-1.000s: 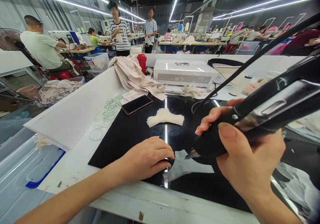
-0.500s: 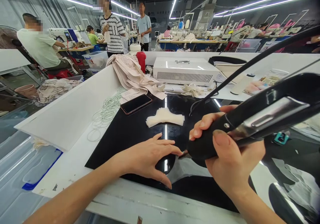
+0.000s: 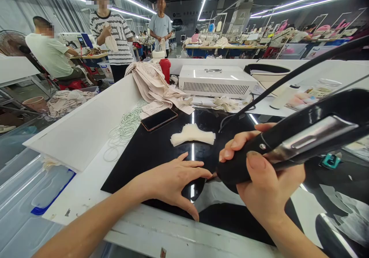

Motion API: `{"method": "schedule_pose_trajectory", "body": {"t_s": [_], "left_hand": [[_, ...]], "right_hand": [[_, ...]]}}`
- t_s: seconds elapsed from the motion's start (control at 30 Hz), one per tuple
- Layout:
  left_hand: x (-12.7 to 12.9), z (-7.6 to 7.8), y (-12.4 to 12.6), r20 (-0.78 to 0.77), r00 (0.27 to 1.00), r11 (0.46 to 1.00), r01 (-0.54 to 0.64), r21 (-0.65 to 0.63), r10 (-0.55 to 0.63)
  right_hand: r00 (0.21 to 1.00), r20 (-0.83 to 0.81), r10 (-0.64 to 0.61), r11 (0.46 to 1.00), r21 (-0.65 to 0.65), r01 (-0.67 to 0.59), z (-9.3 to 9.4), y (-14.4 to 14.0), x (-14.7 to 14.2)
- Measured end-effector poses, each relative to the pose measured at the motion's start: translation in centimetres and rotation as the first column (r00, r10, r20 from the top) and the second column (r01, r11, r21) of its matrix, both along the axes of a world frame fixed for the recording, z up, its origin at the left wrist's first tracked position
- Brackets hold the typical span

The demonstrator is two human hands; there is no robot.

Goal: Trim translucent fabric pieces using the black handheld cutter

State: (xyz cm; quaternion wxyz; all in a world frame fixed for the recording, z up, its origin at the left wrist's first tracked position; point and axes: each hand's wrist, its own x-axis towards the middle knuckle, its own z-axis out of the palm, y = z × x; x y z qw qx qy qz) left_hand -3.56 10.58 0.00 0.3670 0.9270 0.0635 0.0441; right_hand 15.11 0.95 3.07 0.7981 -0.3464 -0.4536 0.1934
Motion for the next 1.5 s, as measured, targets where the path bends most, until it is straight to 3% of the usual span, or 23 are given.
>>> {"method": "schedule_pose_trajectory", "body": {"t_s": [0.43,0.87,1.23,1.5], "left_hand": [[0.1,0.7,-0.2,-0.035,0.999,1.0,0.008,0.01,-0.007],[0.0,0.2,0.0,-0.049,0.998,1.0,0.026,0.009,-0.025],[0.5,-0.3,-0.2,-0.05,0.999,1.0,-0.007,0.008,0.007],[0.6,0.0,-0.2,-0.067,0.998,1.0,0.004,0.003,-0.004]], "right_hand": [[0.998,-0.008,0.064,0.997,-0.035,-0.064,0.2,-1.2,-0.9],[0.996,-0.015,0.084,0.995,-0.045,-0.085,0.6,-2.0,-2.3],[0.991,-0.002,0.137,0.982,-0.13,-0.136,-0.4,-2.3,-1.6],[0.994,-0.082,0.071,0.989,-0.121,-0.081,-1.6,-2.6,-3.1]]}}
